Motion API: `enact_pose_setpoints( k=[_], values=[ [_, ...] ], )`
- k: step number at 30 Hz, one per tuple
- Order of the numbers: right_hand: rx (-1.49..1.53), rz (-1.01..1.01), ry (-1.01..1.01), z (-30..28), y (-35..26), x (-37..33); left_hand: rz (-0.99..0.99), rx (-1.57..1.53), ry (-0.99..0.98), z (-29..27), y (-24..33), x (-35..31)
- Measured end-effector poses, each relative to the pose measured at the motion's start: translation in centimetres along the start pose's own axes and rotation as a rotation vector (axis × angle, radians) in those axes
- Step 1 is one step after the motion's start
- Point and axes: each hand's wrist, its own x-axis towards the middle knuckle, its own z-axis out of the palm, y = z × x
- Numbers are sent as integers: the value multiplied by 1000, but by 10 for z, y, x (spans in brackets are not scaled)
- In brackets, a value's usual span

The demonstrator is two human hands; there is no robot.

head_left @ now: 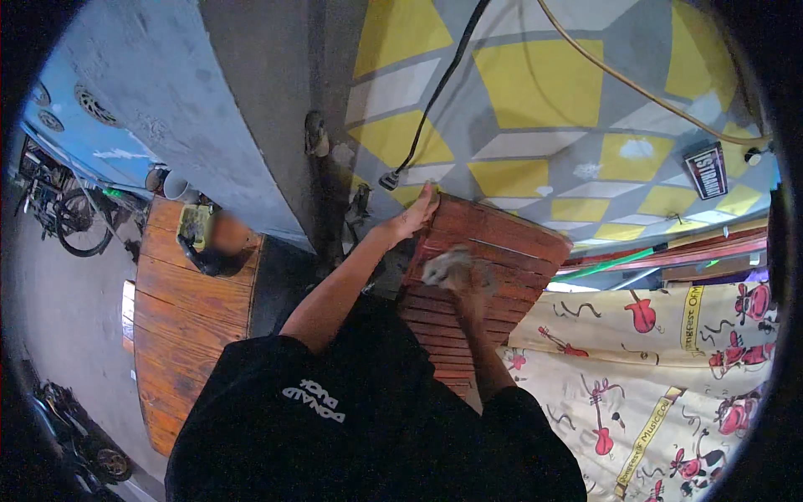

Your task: The person wipes a curved wooden slatted surface with a cloth, moving methodically along the slats. The person uses one hand to stabilize the surface while the other hand scrubs with the cloth.

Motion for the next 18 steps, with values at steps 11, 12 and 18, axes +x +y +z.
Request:
enact_pose_setpoints(
  k=[11, 12, 18],
  values=[
    [278, -59, 79, -16, -32, 57, 284, 71, 135, 24, -22, 21],
    [163, -119, 265, -4, -24, 36, 389, 23, 79, 27, -31, 28],
    [372, 725, 633, -41, 18, 60, 505, -218, -22, 26, -40, 45]
  ],
)
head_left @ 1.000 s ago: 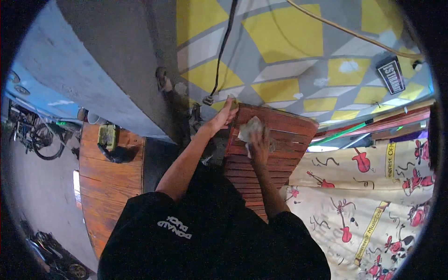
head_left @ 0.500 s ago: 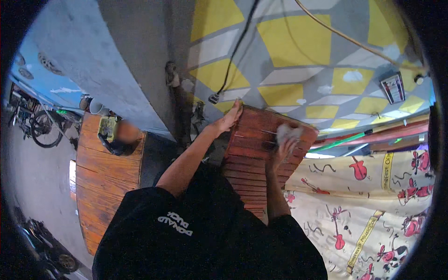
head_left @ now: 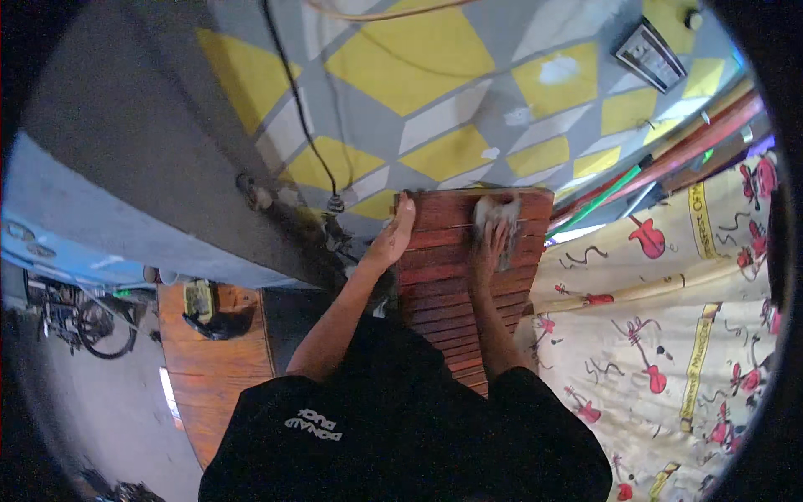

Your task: The person wipes a curved wooden slatted surface with a cloth, moving methodically along the slats. The person uses one hand to stabilize the surface while the other hand scrubs with the cloth.

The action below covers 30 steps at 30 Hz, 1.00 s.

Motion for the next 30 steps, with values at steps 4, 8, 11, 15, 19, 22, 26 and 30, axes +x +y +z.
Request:
enact_pose_setpoints(
  k=[4, 8, 11, 15, 19, 22, 26, 30],
  values=[
    [-341, -349, -259, 22, -7, -8, -115, 173, 110, 28, 19, 2],
    [27, -541, -360, 0, 5, -35, -187, 613, 90, 33, 31, 0],
    [-295, -82, -141, -18, 51, -21, -171, 693, 51, 25, 39, 4],
    [-80, 234, 179, -3, 64, 47, -103, 748, 64, 30, 26, 5],
    [30, -381, -201, 4, 44, 27, -222, 655, 82, 28, 20, 11],
    [-52, -552, -363, -5, 60, -23, -312, 456, 76, 14, 21, 10],
    [-66, 126, 123, 3, 104, 16, -343, 439, 32, 15, 33, 10],
    [-160, 492, 318, 11, 85, 72, -391, 387, 21, 50, 54, -2]
  ],
)
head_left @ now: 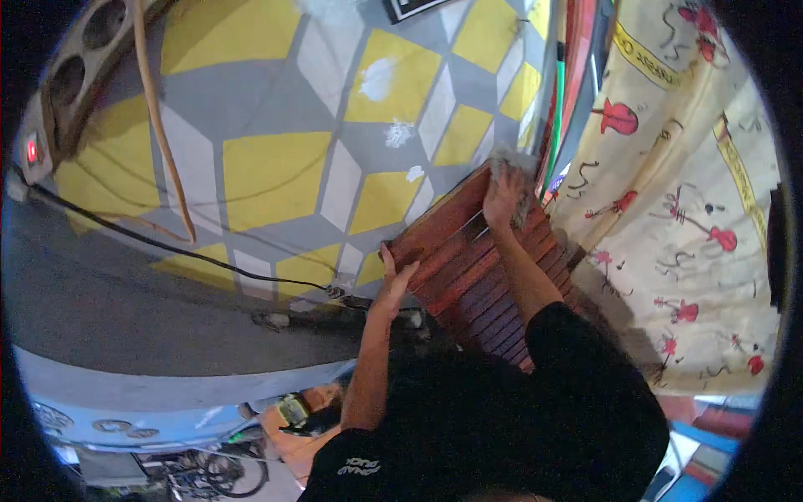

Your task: The person wipes a curved wooden slatted surface with a cloth, moving methodically along the slats. The person uses one hand to stabilize the surface while the other hand scrubs with the cloth.

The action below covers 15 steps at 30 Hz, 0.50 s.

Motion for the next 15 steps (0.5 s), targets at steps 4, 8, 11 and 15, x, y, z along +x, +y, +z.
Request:
enact_pose_setpoints(
  k=[4, 8, 11, 15],
  values=[
    [30, -663, -385, -21, -28, -55, 13, -98, -38, -21, -9, -5],
    [225, -858, -605, -69, 44, -193, 287, 387, 156, -15, -75, 34],
    [122, -332, -664, -129, 81, -300, 295, 924, 260, 51, -85, -19],
    [313, 938, -302, -190, 141, -444, 376, 1191, -217, 104, -159, -70]
  ],
)
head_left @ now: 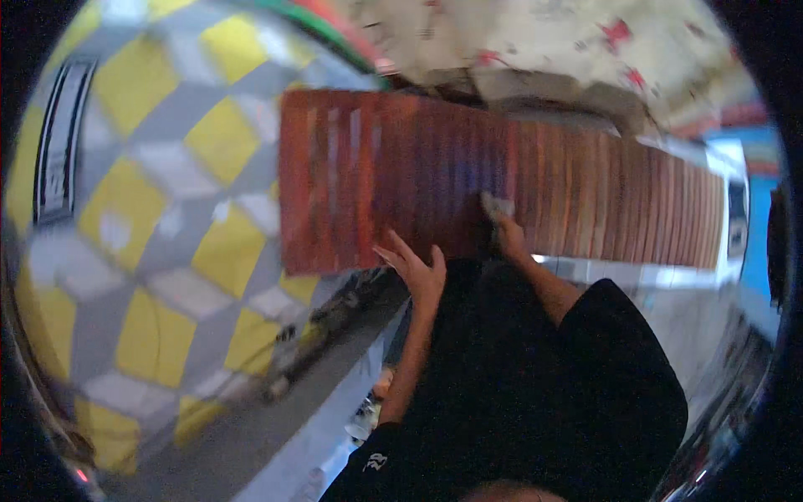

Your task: The person wipes a curved wooden slatted surface with a cloth, moving methodically along the slats. The person uses one hand to stabilize the surface while the other hand scrubs with the cloth.

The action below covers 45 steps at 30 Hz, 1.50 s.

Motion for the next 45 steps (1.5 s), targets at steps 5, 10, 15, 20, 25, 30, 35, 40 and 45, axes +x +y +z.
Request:
enact_pose_setpoints(
  k=[5, 10, 15, 20, 25, 30, 35, 40, 45],
  values=[
    [-76, 66, 560, -59, 30, -42, 432, 182, -368, 68, 27, -8],
    [-479, 94, 740, -94, -62, -31, 585, 347, -533, 117, 44, 54],
    [-779, 118, 547, -74, 6, -3, 847, 424, -487, 242, 71, 124],
    [-678, 196, 541, -66, 51, 54, 980, 472, -286, 325, 82, 171],
    [-804, 292, 617, -63, 71, 84, 1030, 559, -127, 347, 70, 184],
    [-778, 287, 880, -124, 54, 180, 971, 720, -132, 363, 72, 177],
    [-795, -141, 553, -145, 55, 211, 880, 897, -161, 369, 85, 175],
    [-789, -114, 470, -168, 89, 142, 853, 937, -155, 363, 77, 185],
    [-807, -122, 573, -168, 64, 205, 849, 810, -153, 377, 78, 175]
  ],
)
